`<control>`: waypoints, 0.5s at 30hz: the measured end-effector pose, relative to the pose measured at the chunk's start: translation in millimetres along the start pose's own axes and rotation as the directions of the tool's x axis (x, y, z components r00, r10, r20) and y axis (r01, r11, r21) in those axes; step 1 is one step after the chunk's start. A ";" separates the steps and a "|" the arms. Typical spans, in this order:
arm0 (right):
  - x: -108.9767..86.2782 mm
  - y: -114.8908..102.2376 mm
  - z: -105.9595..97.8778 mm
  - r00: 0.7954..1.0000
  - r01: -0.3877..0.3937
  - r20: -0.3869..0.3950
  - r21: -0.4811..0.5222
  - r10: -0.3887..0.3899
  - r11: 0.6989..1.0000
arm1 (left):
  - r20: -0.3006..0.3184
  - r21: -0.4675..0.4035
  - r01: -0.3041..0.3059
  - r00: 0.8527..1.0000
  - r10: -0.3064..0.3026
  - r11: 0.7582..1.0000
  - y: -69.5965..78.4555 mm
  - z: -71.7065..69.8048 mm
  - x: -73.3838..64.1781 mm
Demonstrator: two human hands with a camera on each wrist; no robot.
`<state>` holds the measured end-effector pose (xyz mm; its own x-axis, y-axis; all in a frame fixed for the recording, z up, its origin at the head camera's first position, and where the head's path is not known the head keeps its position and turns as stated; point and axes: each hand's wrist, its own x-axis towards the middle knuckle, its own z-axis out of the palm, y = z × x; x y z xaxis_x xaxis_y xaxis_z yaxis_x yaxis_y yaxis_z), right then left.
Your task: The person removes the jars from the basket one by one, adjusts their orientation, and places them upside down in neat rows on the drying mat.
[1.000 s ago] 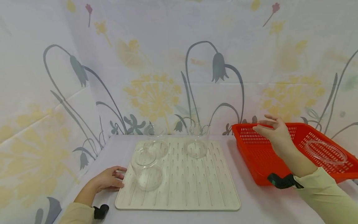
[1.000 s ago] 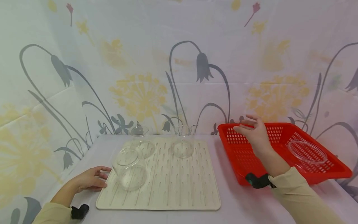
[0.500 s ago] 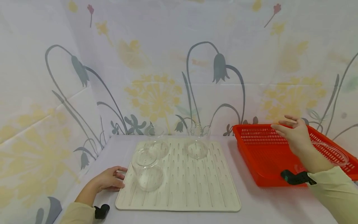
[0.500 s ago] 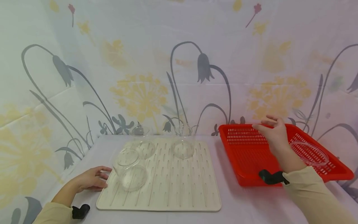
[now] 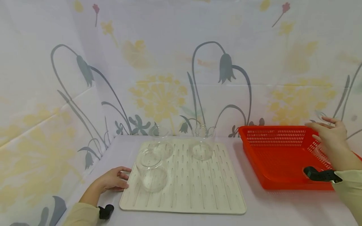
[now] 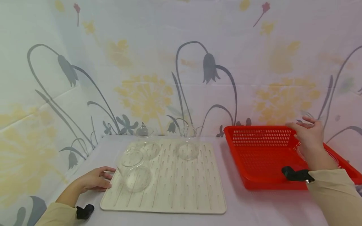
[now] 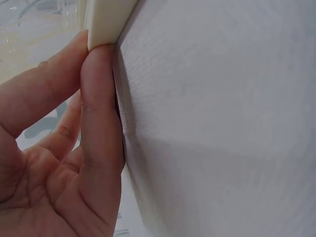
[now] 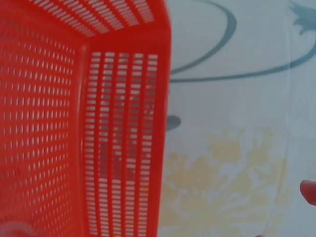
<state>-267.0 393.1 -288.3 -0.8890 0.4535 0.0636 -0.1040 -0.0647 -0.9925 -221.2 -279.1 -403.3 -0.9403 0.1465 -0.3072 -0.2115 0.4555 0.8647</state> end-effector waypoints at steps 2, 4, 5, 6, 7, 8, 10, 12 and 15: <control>10.4 6.7 -12.0 0.998 0.003 -0.056 -0.062 -0.006 0.998 | -0.001 -0.001 0.000 1.000 0.000 1.000 0.9 0.6 0.2; 12.8 9.0 -20.1 0.995 0.000 -0.097 -0.116 -0.011 0.993 | -0.002 0.002 -0.001 1.000 0.001 1.000 1.6 1.1 0.5; 9.9 8.0 -21.1 0.993 0.003 -0.115 -0.124 -0.017 0.992 | -0.003 0.003 -0.002 1.000 0.002 1.000 1.8 1.1 0.9; 6.3 6.5 -21.2 0.991 0.003 -0.134 -0.133 -0.020 0.991 | -0.003 0.003 -0.002 1.000 0.002 1.000 2.1 1.2 0.9; 0.9 3.0 -19.6 0.988 -0.016 -0.156 -0.152 -0.008 0.988 | -0.003 0.000 -0.002 1.000 0.002 1.000 2.2 1.4 0.8; -4.3 0.1 -17.9 0.985 -0.027 -0.175 -0.169 -0.003 0.985 | -0.002 -0.001 -0.003 1.000 0.003 1.000 2.0 1.2 0.9; -12.2 -4.5 -17.0 0.978 -0.073 -0.206 -0.213 0.028 0.974 | -0.002 -0.003 0.001 1.000 -0.001 1.000 1.5 0.7 0.8; -11.5 -4.2 -20.6 0.967 -0.122 -0.246 -0.220 0.066 0.968 | -0.002 -0.001 0.002 1.000 -0.002 1.000 0.9 -0.2 0.9; -4.2 0.4 -27.9 0.943 -0.156 -0.322 -0.214 0.081 0.964 | -0.004 0.005 0.006 1.000 -0.006 1.000 0.4 -1.2 1.9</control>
<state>-250.8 416.0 -291.9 -0.7037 0.7085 -0.0538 0.1335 0.0574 -0.9894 -223.4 -279.8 -403.0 -0.9403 0.1401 -0.3103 -0.2154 0.4610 0.8609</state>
